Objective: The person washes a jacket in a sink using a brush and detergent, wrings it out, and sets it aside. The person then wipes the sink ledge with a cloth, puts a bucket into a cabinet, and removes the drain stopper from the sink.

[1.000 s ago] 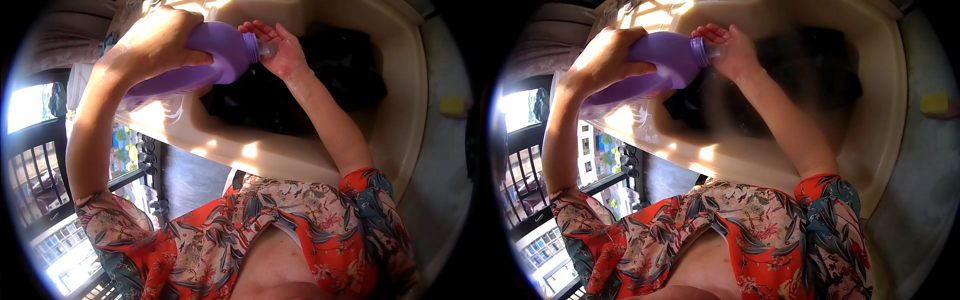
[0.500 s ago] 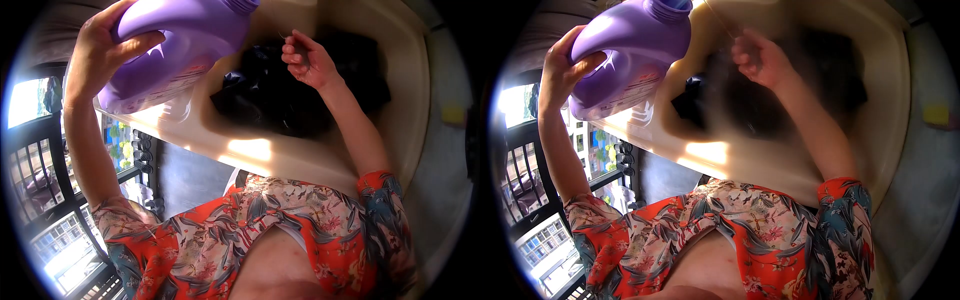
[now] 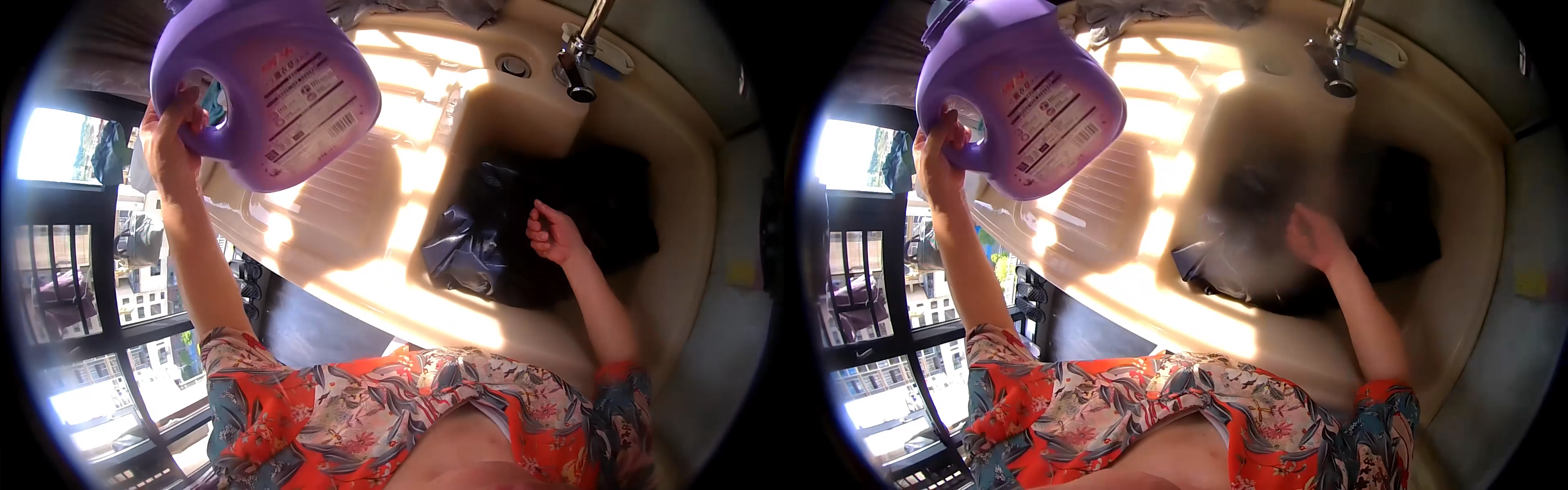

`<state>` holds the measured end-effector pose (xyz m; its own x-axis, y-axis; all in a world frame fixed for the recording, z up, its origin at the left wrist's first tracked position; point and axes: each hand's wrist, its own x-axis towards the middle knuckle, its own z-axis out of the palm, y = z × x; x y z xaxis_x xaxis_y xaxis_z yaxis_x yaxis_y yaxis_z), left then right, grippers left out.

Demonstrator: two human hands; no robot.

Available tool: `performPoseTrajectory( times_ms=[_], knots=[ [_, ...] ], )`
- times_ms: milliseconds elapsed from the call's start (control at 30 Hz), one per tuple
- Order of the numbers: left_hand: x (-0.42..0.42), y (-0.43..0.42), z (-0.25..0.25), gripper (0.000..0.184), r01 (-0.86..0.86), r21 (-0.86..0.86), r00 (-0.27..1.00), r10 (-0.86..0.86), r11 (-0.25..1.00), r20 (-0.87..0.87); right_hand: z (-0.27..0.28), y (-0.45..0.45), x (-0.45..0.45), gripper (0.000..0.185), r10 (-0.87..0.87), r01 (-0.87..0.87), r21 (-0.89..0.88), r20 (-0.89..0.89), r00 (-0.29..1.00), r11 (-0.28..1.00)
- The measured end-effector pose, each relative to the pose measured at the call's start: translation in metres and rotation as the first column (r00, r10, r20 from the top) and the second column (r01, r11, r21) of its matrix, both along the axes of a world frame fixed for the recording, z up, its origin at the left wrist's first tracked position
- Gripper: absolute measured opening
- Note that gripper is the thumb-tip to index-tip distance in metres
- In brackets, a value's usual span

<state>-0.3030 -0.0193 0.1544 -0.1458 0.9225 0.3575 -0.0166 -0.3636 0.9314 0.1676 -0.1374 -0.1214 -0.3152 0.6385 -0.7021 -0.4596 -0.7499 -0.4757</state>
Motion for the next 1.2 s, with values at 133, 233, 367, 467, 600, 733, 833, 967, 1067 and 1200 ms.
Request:
performPoseTrajectory(
  times_ms=[133, 233, 367, 467, 600, 733, 833, 967, 1067, 1200],
  knots=[
    [-0.026, 0.057, 0.009, 0.016, -0.16, 0.09, 0.987, 0.162, 0.983, -0.018, 0.013, -0.012, 0.012, 0.027, -0.07, 0.048, -0.123, -0.181, 0.981, 0.991],
    [-0.04, 0.103, 0.011, 0.014, -0.274, 0.203, 0.956, 0.289, 0.94, -0.051, 0.016, -0.029, 0.018, 0.027, -0.142, 0.125, -0.127, -0.136, 0.981, 0.984],
    [-0.065, 0.171, -0.009, 0.017, -0.473, 0.217, 0.861, 0.501, 0.854, -0.093, 0.014, -0.039, 0.026, 0.025, -0.195, 0.173, -0.203, -0.092, 0.977, 0.964],
    [-0.037, 0.147, 0.023, 0.02, -0.606, 0.234, 0.758, 0.641, 0.76, -0.118, 0.006, -0.082, 0.043, 0.028, -0.207, 0.183, -0.146, -0.169, 0.964, 0.972],
    [-0.031, 0.173, -0.01, 0.028, -0.694, 0.282, 0.563, 0.744, 0.662, -0.36, 0.006, -0.093, 0.053, 0.033, -0.262, 0.203, -0.259, -0.218, 0.94, 0.944],
    [-0.033, 0.174, -0.036, 0.034, -0.626, 0.229, 0.735, 0.662, 0.745, -0.146, 0.019, -0.1, 0.055, 0.033, -0.312, 0.254, -0.319, -0.145, 0.939, 0.913],
    [-0.063, 0.186, -0.051, 0.046, -0.405, 0.191, 0.868, 0.442, 0.894, -0.227, 0.007, -0.098, 0.062, 0.033, -0.276, 0.233, -0.255, -0.144, 0.95, 0.938],
    [-0.082, 0.144, -0.05, 0.037, -0.407, 0.163, 0.878, 0.434, 0.899, -0.203, 0.009, -0.095, 0.06, 0.033, -0.282, 0.225, -0.282, -0.179, 0.943, 0.933],
    [-0.13, 0.148, -0.107, 0.043, -0.612, 0.254, 0.455, 0.596, 0.749, -0.662, 0.007, -0.097, 0.059, 0.032, -0.349, 0.295, -0.359, -0.094, 0.932, 0.886],
    [-0.084, 0.115, -0.115, 0.047, -0.643, 0.057, 0.115, 0.17, 0.764, -0.979, 0.023, -0.092, 0.047, 0.036, -0.195, 0.229, -0.285, 0.142, 0.97, 0.931]
  ],
)
